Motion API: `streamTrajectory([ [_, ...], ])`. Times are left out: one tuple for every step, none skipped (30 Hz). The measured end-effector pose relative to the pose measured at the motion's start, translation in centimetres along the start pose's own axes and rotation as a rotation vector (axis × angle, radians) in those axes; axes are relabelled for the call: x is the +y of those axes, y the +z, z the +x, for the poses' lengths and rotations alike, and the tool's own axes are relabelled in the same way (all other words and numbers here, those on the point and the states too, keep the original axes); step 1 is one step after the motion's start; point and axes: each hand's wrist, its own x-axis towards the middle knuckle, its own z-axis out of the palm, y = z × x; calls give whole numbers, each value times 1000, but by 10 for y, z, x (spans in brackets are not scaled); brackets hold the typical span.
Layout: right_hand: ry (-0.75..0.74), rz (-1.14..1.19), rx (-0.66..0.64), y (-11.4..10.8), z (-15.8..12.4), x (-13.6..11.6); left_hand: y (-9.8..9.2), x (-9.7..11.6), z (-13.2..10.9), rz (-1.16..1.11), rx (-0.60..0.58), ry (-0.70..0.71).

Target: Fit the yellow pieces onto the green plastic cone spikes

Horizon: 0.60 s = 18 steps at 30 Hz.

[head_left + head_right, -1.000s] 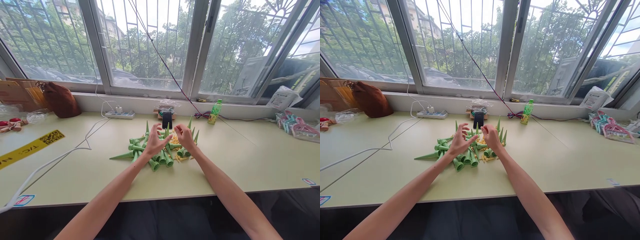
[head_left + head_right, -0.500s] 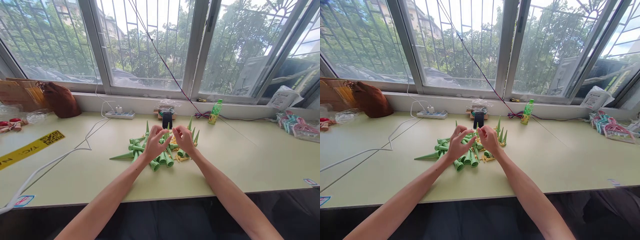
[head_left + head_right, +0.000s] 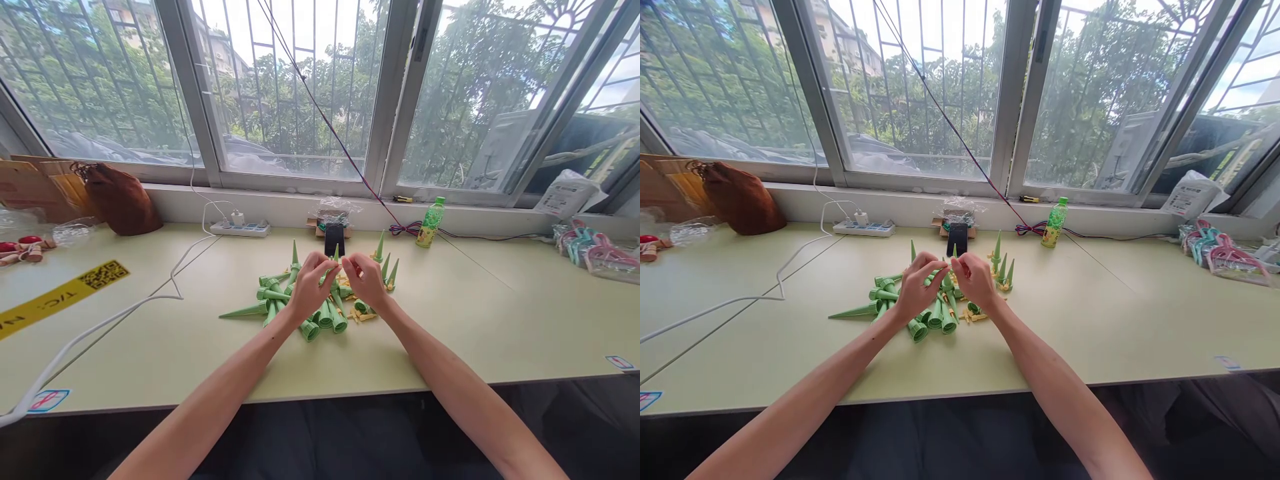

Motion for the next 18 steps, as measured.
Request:
streamTrajectory([
  [-1,0,-2,0,0,0,0,0,0,-2,0,2],
  [0,1,-9,0,0,0,1,0,0,-3,1,2],
  [5,3,-18,0,0,1,1,-1,-1,-3,1,0],
  [11,3,-28,1,-1,1,2,-1,-1,-3,3,-2],
  [17,4,-36,1,-1,1,2,-2,-1,-1,6,-5],
  [20,5,-40,1,-1,1,2,-2,-1,0,12,-7],
  [22,6,-39,2,-2,1,2,-2,-1,0,15,-8],
  [23,7,-35,2,-2,1,2,-2,-1,1,18,-9],
  [23,12,-32,3,-2,1,2,-2,0,1,21,-9],
  [24,19,-29,3,-2,1,2,-2,0,3,22,-12],
  [27,25,-25,3,-3,1,2,-1,0,6,23,-17],
  [34,29,-20,3,-3,2,2,-1,0,8,23,-26],
  [43,31,-11,3,-2,2,1,0,0,11,24,-36],
  [56,32,4,3,-2,2,1,0,0,12,27,-47],
  [71,32,27,3,-2,3,1,0,0,13,31,-60],
  [88,31,55,3,-1,4,1,0,0,12,39,-72],
  [107,31,84,2,-1,6,0,0,1,13,50,-85],
  [125,33,109,2,0,7,0,-1,1,16,66,-103],
])
